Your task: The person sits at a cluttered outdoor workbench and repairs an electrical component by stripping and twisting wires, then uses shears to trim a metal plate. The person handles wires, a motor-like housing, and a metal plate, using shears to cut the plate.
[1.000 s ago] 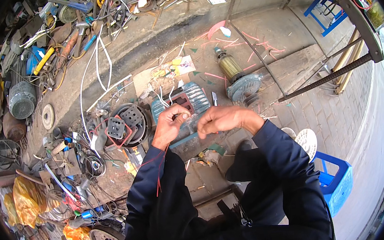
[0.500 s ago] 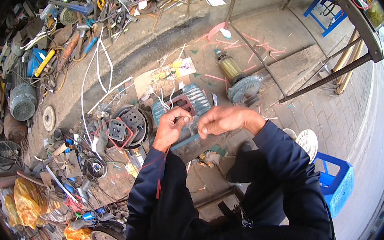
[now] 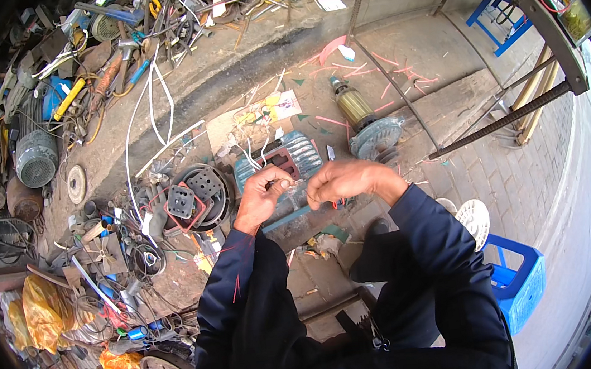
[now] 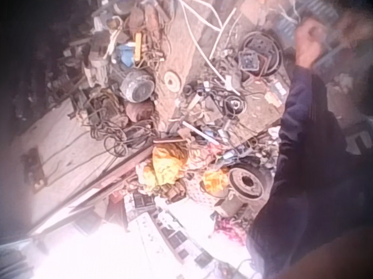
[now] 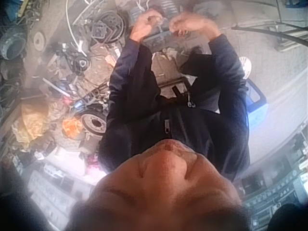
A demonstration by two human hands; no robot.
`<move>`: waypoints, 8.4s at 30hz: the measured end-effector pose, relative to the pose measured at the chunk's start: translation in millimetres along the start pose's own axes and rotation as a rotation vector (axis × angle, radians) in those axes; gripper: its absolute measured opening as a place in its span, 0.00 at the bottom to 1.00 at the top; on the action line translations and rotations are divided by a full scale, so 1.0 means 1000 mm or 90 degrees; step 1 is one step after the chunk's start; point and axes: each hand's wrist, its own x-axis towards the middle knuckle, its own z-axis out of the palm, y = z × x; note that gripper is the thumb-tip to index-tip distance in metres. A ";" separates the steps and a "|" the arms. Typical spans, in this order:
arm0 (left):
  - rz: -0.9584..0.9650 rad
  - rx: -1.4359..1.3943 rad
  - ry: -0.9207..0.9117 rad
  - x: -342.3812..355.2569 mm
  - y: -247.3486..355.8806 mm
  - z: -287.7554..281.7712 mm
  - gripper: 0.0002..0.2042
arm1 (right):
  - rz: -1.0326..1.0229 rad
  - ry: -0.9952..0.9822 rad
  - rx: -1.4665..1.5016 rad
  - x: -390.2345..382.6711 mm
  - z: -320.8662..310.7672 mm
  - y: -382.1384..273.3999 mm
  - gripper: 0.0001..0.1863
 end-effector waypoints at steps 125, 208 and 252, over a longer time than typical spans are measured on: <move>0.054 0.127 0.063 -0.012 0.000 0.009 0.02 | -0.081 0.311 0.238 0.007 -0.001 0.042 0.10; 0.111 0.162 0.022 -0.010 0.002 0.005 0.03 | -0.011 0.144 -0.232 0.013 0.008 0.015 0.08; 0.083 0.169 0.035 -0.009 0.002 0.008 0.02 | -0.026 0.436 -0.395 0.027 0.009 0.032 0.13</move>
